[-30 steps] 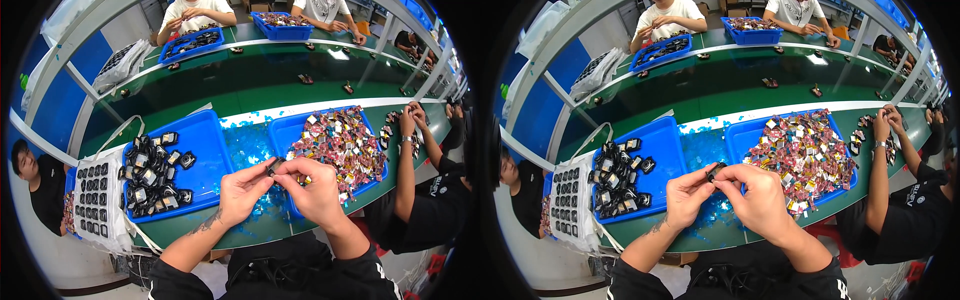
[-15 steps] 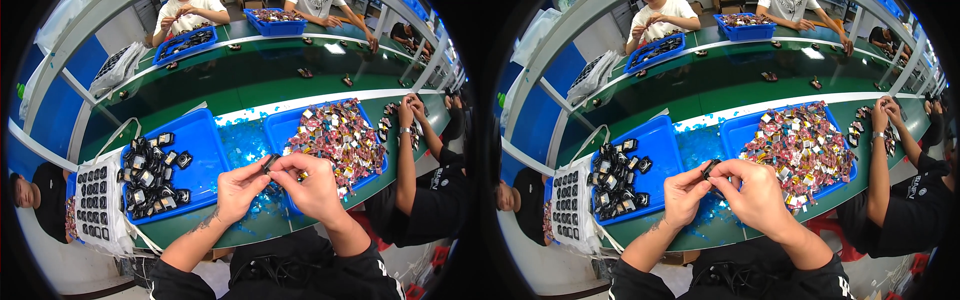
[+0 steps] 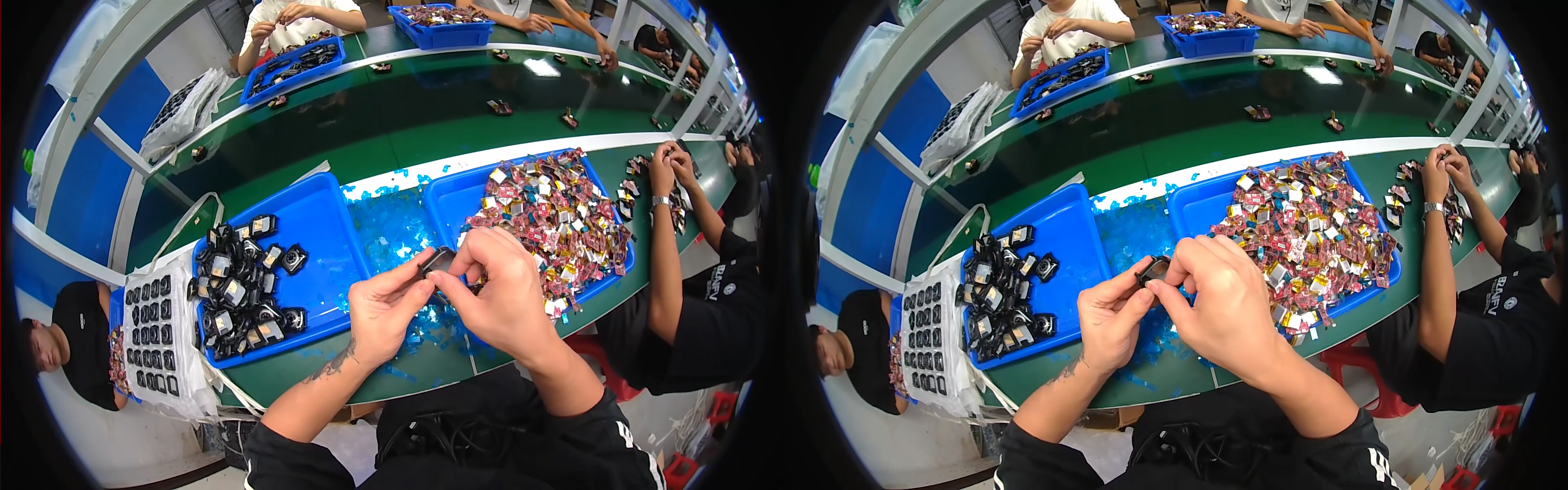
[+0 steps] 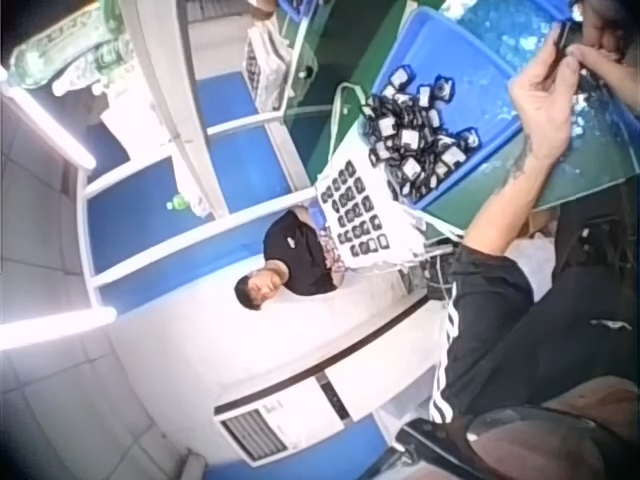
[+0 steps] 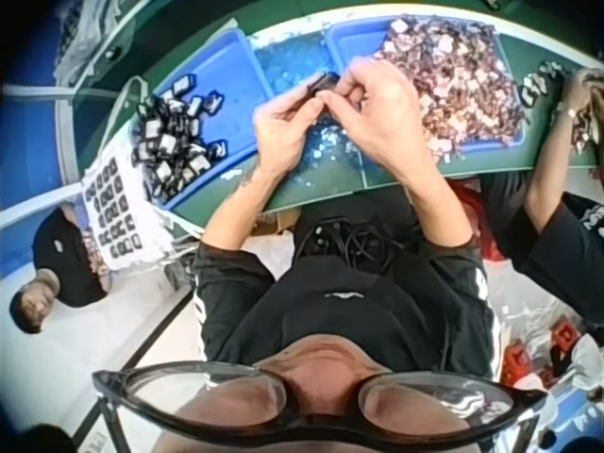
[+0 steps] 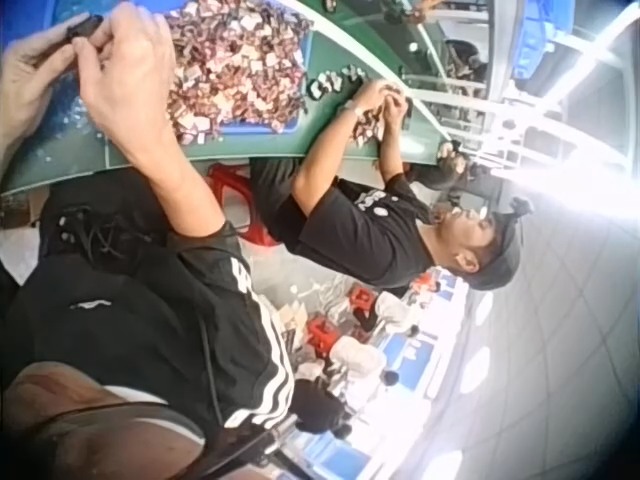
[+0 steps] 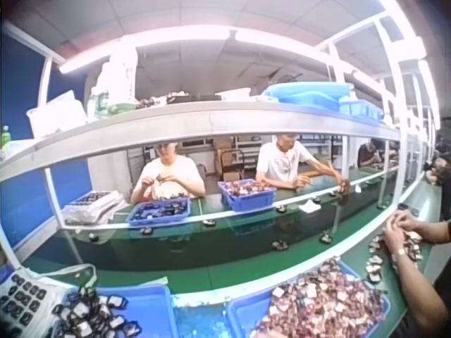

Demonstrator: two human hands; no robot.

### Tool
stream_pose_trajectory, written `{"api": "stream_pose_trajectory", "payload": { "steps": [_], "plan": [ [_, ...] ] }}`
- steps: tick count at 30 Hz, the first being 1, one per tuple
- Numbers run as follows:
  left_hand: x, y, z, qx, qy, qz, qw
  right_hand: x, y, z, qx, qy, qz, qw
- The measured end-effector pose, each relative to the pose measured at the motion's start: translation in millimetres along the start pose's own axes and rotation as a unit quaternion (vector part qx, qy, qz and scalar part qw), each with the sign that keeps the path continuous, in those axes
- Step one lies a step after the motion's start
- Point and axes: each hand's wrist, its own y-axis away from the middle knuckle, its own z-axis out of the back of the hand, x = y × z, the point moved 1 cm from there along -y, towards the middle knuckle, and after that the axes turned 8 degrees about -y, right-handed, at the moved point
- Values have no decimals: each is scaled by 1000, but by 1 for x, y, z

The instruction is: Assembling small electronic components for smartwatches at a factory production line.

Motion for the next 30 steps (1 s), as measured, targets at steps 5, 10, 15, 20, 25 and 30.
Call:
{"api": "stream_pose_trajectory", "payload": {
  "steps": [5, 10, 15, 20, 25, 30],
  "plan": [
    [-16, -4, -10, -32, 99, -7, 995, -16, 8, -2, -50, -201, -69, 976],
    [-15, -4, -5, -60, 66, -49, 995, -7, 24, 2, 28, -329, -203, 922],
    [-25, -8, 2, 48, -241, -149, 958, -12, 29, 2, -9, -348, -175, 921],
    [-34, -11, 2, 48, -394, -237, 887, -13, 27, 6, 38, -300, -141, 943],
    [-32, -8, 6, 90, -399, -161, 898, -12, 24, 8, 26, -287, -112, 951],
    [-25, -8, -3, 68, -203, 49, 976, -13, 31, 5, 11, -297, -141, 944]
  ]
}}
